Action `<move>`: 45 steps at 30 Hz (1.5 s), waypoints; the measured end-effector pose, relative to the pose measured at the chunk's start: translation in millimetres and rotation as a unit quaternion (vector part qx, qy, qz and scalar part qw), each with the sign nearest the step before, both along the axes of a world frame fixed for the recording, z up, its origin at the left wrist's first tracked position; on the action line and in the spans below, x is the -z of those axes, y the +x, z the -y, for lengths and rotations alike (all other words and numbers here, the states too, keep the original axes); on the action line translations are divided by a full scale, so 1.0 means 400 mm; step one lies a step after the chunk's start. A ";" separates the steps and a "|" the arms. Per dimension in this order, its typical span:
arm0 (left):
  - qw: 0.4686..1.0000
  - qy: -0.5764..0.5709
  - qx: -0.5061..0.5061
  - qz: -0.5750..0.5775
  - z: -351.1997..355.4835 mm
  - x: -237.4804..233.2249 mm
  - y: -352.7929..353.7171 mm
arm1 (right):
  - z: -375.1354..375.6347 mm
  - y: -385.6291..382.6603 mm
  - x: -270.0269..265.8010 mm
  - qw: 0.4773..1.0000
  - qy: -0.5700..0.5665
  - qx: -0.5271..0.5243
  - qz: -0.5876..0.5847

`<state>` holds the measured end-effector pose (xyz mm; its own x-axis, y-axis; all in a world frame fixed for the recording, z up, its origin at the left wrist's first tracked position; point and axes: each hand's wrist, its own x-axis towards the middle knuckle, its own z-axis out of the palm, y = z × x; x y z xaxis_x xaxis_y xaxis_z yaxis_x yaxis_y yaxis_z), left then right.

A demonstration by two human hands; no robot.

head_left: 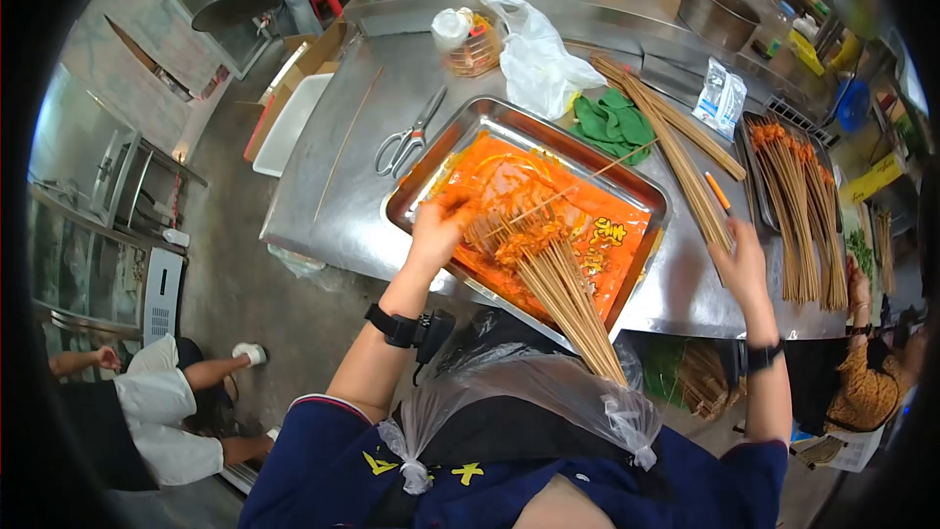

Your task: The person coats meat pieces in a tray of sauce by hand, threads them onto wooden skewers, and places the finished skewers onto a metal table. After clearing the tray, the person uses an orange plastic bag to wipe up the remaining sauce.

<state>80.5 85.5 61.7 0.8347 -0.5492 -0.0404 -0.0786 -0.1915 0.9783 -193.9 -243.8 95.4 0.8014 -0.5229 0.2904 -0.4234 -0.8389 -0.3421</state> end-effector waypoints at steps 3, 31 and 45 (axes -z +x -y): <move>0.997 0.021 0.036 0.066 0.027 -0.033 0.000 | -0.249 -0.052 -0.107 0.939 0.301 -0.108 -0.125; 0.977 -0.210 -0.031 -0.026 -0.067 -0.026 0.028 | -0.422 0.356 -0.421 0.686 -0.523 -0.227 -0.453; 0.976 -0.085 -0.075 0.188 0.019 -0.051 -0.071 | -0.117 0.125 -0.386 0.906 -0.339 -0.148 -0.207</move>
<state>52.1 77.7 82.2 0.8441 -0.3925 0.3653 -0.4218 -0.0654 0.9043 -143.8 -196.9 249.7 0.9908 -0.0815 0.1080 -0.1206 -0.8940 0.4315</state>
